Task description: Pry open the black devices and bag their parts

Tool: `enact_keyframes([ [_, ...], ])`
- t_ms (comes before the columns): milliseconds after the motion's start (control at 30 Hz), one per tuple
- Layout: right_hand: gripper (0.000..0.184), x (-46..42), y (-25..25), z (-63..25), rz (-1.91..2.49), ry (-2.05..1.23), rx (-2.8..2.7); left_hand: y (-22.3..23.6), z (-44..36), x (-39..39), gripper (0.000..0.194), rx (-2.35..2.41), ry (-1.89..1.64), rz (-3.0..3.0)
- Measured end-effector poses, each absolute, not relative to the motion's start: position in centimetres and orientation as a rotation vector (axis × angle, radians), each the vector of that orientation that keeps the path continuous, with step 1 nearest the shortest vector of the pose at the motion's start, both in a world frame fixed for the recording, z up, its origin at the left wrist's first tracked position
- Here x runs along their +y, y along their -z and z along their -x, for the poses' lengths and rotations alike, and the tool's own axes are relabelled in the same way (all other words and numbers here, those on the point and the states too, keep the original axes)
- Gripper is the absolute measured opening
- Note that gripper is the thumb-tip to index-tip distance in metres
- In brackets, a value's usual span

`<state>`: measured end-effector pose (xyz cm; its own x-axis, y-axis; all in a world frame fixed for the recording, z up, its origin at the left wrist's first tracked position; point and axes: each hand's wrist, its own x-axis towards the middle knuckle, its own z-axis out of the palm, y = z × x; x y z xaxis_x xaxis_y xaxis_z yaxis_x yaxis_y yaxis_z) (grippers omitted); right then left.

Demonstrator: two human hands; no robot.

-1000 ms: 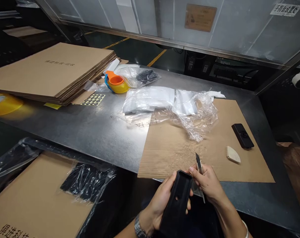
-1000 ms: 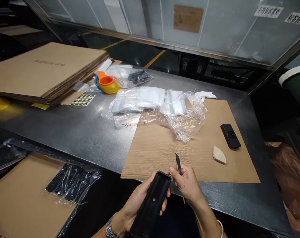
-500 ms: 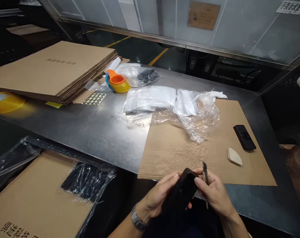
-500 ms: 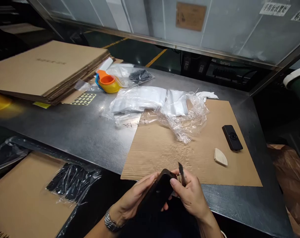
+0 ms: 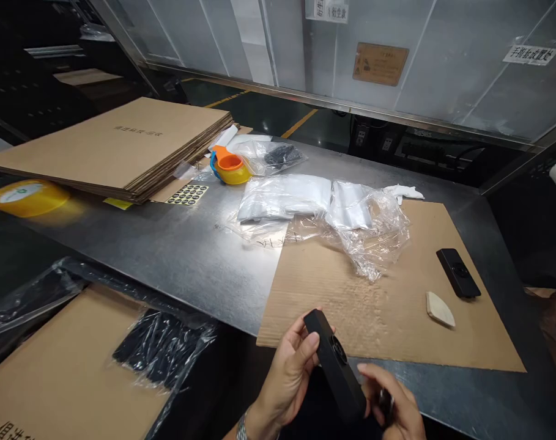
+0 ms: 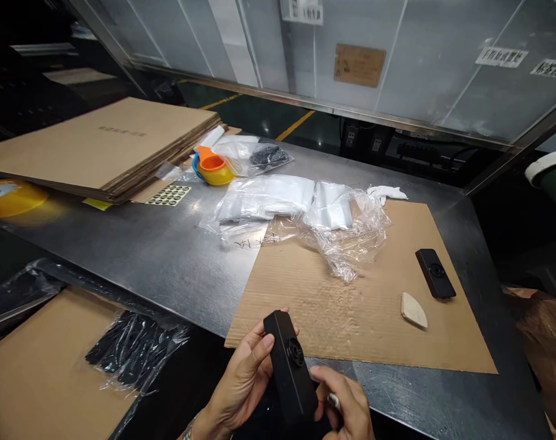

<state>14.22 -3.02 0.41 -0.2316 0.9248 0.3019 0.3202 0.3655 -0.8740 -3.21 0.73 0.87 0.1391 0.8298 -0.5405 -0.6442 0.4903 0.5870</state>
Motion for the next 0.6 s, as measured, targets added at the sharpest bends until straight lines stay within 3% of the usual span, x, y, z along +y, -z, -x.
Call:
enact_keyframes([
  [67, 0.058, -3.0, -0.6, -14.4, 1.249, -0.957, -1.692, -0.8, 3.5, 0.4, 0.055, 1.049, -1.124, -0.378],
  [133, 0.049, -3.0, -0.9, -14.4, 1.369, -0.917, -1.71, -0.6, 3.8, 0.2, 0.058, 1.102, -1.127, -0.507],
  [267, 0.033, -2.8, -1.3, -14.0, 1.411, -0.817, -1.857, 0.0, 4.1, -0.3, 0.053, 1.121, -1.06, -0.647],
  [600, 0.03, -2.7, -2.2, -13.6, 1.461, -0.586, -2.179, -0.2, 4.4, -0.9, 0.048, 1.119, -1.017, -0.725],
])
